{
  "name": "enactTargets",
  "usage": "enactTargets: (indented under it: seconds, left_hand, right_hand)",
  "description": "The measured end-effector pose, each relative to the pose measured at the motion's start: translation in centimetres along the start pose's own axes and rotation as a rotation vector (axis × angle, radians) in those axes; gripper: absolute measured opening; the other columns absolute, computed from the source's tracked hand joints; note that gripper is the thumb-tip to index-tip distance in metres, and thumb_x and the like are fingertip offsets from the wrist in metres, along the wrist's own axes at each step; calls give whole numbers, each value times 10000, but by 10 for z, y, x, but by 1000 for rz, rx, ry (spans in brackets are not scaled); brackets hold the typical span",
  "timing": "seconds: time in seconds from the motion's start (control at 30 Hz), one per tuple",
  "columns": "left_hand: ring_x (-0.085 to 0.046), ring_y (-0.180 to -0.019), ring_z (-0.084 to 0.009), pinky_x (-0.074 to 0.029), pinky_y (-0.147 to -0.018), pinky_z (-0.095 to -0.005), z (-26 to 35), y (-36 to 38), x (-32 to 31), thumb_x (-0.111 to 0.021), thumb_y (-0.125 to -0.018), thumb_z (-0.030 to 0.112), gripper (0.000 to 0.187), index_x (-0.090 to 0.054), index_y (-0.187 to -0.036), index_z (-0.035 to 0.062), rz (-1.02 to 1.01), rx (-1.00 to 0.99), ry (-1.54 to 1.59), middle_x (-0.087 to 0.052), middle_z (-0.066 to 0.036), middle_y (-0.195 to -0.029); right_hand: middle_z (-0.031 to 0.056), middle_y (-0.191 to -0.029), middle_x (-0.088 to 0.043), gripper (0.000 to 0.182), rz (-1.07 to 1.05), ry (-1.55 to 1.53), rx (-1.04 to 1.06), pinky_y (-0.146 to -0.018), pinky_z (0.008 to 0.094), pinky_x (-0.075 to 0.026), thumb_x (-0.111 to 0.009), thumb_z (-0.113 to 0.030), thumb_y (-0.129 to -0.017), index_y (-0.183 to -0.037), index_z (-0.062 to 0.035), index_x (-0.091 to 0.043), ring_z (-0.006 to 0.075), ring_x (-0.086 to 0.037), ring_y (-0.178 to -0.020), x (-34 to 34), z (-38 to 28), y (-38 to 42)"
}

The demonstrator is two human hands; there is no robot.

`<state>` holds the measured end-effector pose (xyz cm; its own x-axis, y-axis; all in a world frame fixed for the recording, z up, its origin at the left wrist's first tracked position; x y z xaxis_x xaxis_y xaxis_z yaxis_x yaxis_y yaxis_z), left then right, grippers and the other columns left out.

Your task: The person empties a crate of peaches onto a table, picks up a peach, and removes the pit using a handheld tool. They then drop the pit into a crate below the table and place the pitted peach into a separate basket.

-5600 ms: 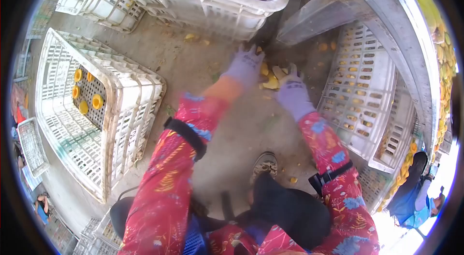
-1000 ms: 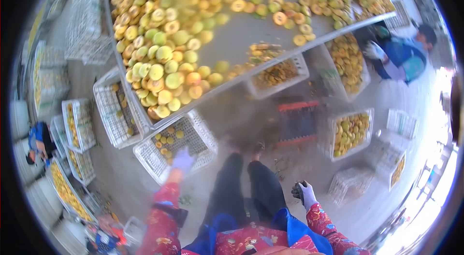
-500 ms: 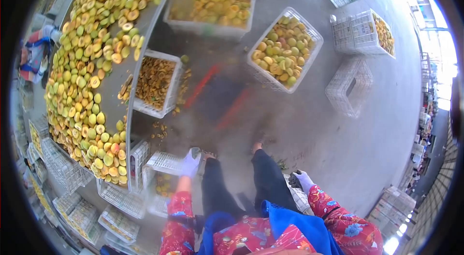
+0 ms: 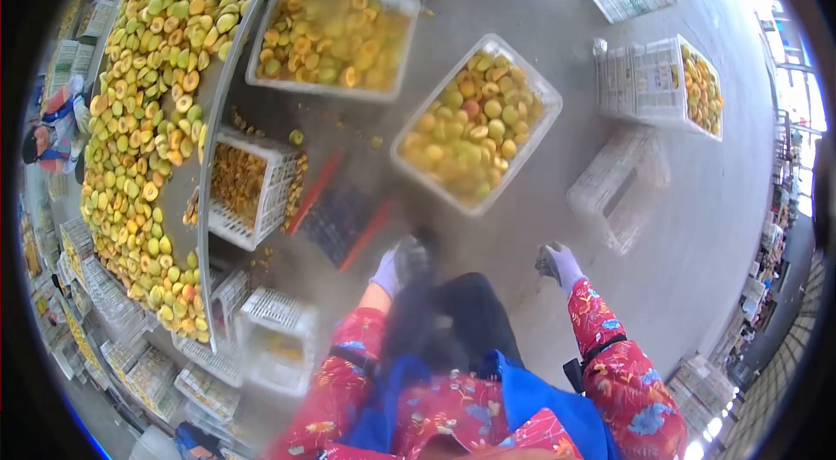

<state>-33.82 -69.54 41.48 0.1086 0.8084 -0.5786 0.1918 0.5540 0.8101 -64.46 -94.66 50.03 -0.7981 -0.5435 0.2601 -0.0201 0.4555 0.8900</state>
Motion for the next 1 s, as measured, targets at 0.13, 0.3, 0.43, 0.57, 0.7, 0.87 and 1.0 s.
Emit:
enactTargets:
  seconds: [0.13,0.3,0.43,0.57,0.7,0.87,1.0]
  left_hand:
    - [-491,-660,-166,-448,-648,-336,-3,-165,49,-642,-901,500,301,-526,-910,222,81,-108,-64,-511,20,-720]
    - [-543,-842,-196,-472,-761,-358,16,-224,-1,-627,-910,449,394,-541,-1209,208,428,-184,135,-566,-10,-1011]
    - [-570,-1099,-292,-482,-947,-435,-8,-292,38,-632,-913,276,506,-467,-1332,46,386,-428,391,-556,-122,-1181]
    - [-607,-941,-246,-514,-805,-372,-18,-308,30,-654,-891,142,319,-525,-1170,57,588,-679,480,-593,-113,-1011]
    - [-595,-684,-185,-486,-603,-289,-29,-326,56,-650,-881,116,215,-567,-1071,62,589,-843,394,-602,-49,-819]
    - [-621,-705,-184,-510,-614,-314,-6,-278,34,-649,-879,104,221,-614,-1092,60,884,-861,-90,-629,-51,-845]
    - [-628,-842,-196,-507,-724,-316,-5,-255,-3,-621,-912,225,331,-597,-1185,40,737,-877,-614,-647,-87,-969]
  right_hand:
    - [259,-1129,-645,575,90,871,384,-888,425,-514,-625,-374,-896,-1297,28,-536,356,-641,-1043,56,-123,-184]
    - [286,-1166,-626,605,398,936,570,-952,444,-482,-626,-413,-867,-1275,27,-543,417,-593,-1120,57,-309,-331]
    - [120,-950,-694,450,88,884,835,-761,299,-507,-687,-250,-879,-1227,16,-586,182,-652,-841,5,-374,-459]
    - [46,-727,-637,290,-387,517,393,-532,285,-460,-668,-355,-889,-882,-66,-649,147,-605,-607,-39,-366,-521]
    - [-44,-673,-548,219,-293,430,375,-444,249,-395,-661,-322,-897,-928,-107,-631,80,-505,-508,-42,-367,-494]
    - [-66,-562,-430,229,-185,413,355,-412,258,-329,-678,-309,-910,-789,-143,-577,60,-412,-455,6,-354,-402]
    - [-42,-717,-544,190,-168,107,282,-535,232,-356,-617,-313,-922,-957,-126,-630,74,-476,-587,107,-356,-285]
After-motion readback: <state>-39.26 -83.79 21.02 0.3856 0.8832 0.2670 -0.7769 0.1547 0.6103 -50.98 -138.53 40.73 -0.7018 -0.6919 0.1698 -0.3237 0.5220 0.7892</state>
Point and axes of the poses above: each hand's wrist, its own y-axis away from the middle knuckle, its own x-axis out of the back of the hand, z = x × y, the point moved 8 cm from there along -y, towards the middle knuckle
